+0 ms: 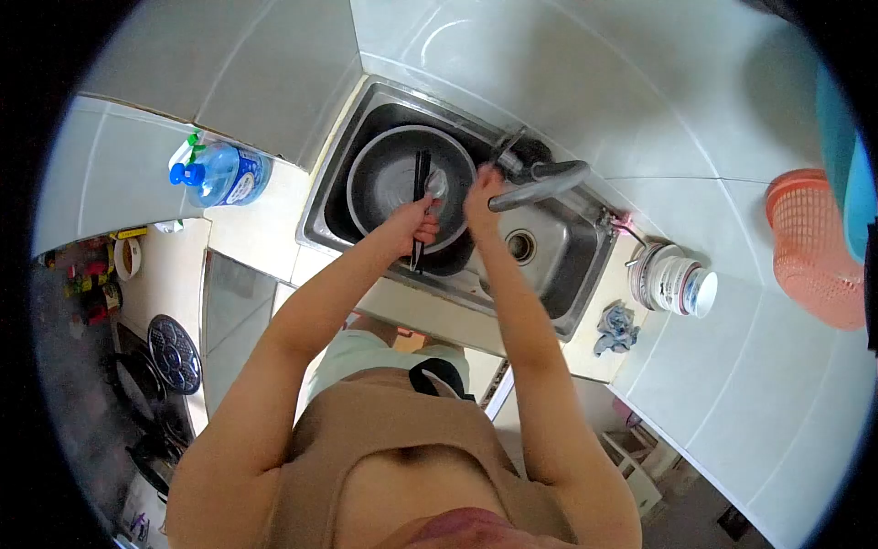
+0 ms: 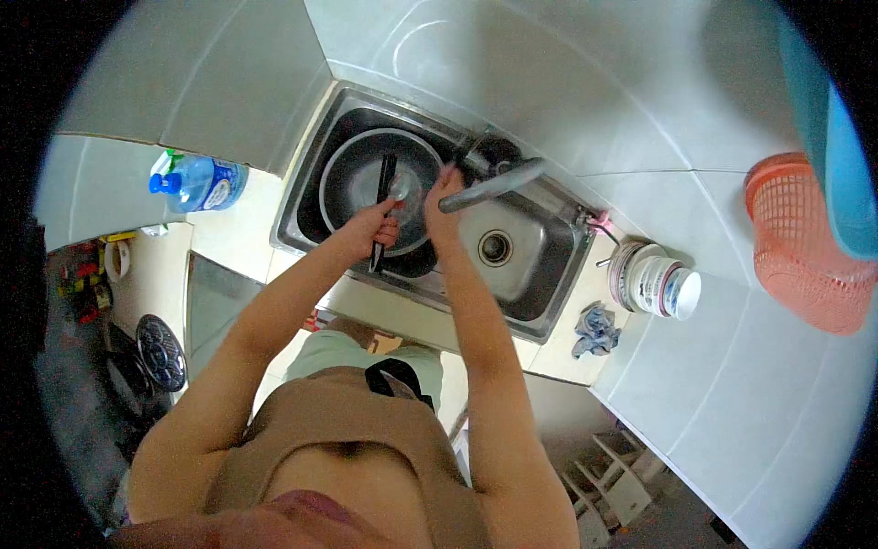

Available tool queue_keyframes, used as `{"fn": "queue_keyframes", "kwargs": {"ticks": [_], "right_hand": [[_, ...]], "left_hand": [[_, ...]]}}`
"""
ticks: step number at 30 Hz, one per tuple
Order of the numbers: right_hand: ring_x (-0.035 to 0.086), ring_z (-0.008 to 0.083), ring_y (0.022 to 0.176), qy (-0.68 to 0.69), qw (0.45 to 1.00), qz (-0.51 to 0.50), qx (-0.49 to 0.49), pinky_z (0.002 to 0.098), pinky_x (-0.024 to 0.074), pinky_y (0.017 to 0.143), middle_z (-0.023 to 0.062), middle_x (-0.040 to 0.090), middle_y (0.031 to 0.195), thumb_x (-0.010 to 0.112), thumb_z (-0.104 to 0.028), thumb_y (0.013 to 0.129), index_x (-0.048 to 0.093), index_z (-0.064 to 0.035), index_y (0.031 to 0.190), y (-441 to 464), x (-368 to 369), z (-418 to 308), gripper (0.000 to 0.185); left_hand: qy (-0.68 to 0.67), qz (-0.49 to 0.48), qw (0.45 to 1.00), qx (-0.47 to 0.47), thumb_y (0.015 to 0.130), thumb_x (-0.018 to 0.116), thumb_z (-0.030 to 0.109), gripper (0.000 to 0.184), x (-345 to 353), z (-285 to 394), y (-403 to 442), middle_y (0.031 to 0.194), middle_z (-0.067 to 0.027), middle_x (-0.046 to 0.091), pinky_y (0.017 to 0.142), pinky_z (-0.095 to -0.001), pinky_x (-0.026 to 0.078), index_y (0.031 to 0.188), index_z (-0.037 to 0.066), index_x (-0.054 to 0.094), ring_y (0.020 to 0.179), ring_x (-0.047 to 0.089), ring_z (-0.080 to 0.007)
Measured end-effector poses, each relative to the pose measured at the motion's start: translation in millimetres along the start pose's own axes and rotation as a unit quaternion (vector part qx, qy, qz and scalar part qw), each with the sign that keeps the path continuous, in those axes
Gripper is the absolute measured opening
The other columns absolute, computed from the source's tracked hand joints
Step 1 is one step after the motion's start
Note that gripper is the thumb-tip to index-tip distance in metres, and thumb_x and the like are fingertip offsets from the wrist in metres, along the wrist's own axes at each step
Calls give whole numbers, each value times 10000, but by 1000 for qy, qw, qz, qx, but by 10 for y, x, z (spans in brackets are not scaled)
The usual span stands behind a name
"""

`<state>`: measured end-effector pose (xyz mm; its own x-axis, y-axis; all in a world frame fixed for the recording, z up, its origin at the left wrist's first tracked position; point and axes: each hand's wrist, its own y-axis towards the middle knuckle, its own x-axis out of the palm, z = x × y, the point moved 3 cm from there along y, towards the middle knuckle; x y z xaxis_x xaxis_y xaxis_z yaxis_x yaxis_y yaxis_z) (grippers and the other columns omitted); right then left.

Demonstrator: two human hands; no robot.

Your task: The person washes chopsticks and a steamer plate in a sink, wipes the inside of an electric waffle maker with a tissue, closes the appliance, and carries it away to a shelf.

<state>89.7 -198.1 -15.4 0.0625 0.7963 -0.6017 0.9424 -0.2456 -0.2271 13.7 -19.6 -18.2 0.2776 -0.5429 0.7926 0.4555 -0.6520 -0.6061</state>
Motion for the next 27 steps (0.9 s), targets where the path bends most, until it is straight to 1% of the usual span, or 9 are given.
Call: {"fn": "queue_keyframes", "kwargs": {"ticks": [1, 6, 13, 16, 19, 22, 24, 26, 27], "right_hand": [[571, 425, 1052, -118, 990, 71, -26, 456, 427, 932, 303, 593, 1075, 538, -229, 856, 382, 51, 1279, 56, -235, -50, 531], [531, 464, 1062, -131, 991, -18, -12, 460, 429, 920, 353, 517, 1158, 540, -224, 804, 197, 105, 1365, 259, -385, -700, 736], [437, 477, 1189, -70, 997, 23, -5, 432, 354, 1021, 376, 432, 1267, 602, -264, 752, 92, 116, 1402, 299, -437, -470, 910], [441, 471, 1191, -25, 995, -93, -25, 425, 350, 1022, 377, 434, 1263, 617, -299, 759, 120, 83, 1414, 552, -326, -528, 907], [449, 463, 1191, -53, 997, -51, -14, 439, 354, 1015, 372, 437, 1266, 624, -293, 781, 154, 70, 1412, 380, -403, -681, 867], [516, 438, 1107, -48, 997, 50, -25, 436, 409, 924, 313, 500, 1243, 572, -404, 872, 405, 91, 1284, 194, -481, -628, 665], [570, 373, 990, -138, 980, -21, -143, 418, 449, 820, 238, 584, 1124, 555, -364, 903, 521, 59, 1133, -36, -434, -358, 482], [598, 299, 889, -11, 994, -93, -50, 385, 467, 728, 166, 627, 995, 544, -307, 924, 586, 26, 989, -224, -449, -125, 342], [599, 257, 847, 164, 974, -119, 104, 362, 466, 688, 132, 630, 926, 540, -270, 929, 594, 9, 921, -347, -375, -29, 284]], "left_hand": [[-1, 0, 1000, -5, 979, 440, 233, 233, 119, -70, 4, 653, -27, 447, 440, -229, 410, 1124, 70, 523, 501, 437, -116], [-150, 166, 974, 41, 965, 331, 75, 238, 806, 30, 67, 727, -58, 480, 463, -221, 420, 1023, -103, 477, 505, 410, -131], [-186, 128, 973, 42, 923, 330, 42, 121, 614, -174, 606, 689, -55, 428, 425, -248, 314, 861, 2, 426, 463, 333, -110], [-190, 128, 973, 39, 923, 324, 28, 116, 619, -193, 588, 699, -66, 438, 428, -261, 315, 914, -9, 434, 469, 344, -111], [-156, 197, 964, 80, 930, 345, 53, 149, 624, -163, 581, 687, -69, 465, 456, -269, 366, 941, -19, 476, 526, 427, -149], [-213, 231, 945, 92, 931, 347, 52, 175, 649, -127, 565, 723, -73, 501, 501, -290, 404, 947, -19, 506, 592, 483, -177], [-217, 222, 946, 99, 939, 363, 62, 168, 611, -114, 616, 754, -93, 520, 490, -293, 394, 946, -22, 508, 595, 492, -174], [-160, 214, 956, 120, 957, 405, 96, 159, 462, -191, 762, 768, -125, 529, 435, -281, 360, 941, -29, 501, 558, 483, -159], [-124, 185, 968, 118, 957, 428, 126, 174, 448, -213, 748, 740, -114, 522, 420, -283, 345, 919, -24, 508, 536, 468, -155]]}}
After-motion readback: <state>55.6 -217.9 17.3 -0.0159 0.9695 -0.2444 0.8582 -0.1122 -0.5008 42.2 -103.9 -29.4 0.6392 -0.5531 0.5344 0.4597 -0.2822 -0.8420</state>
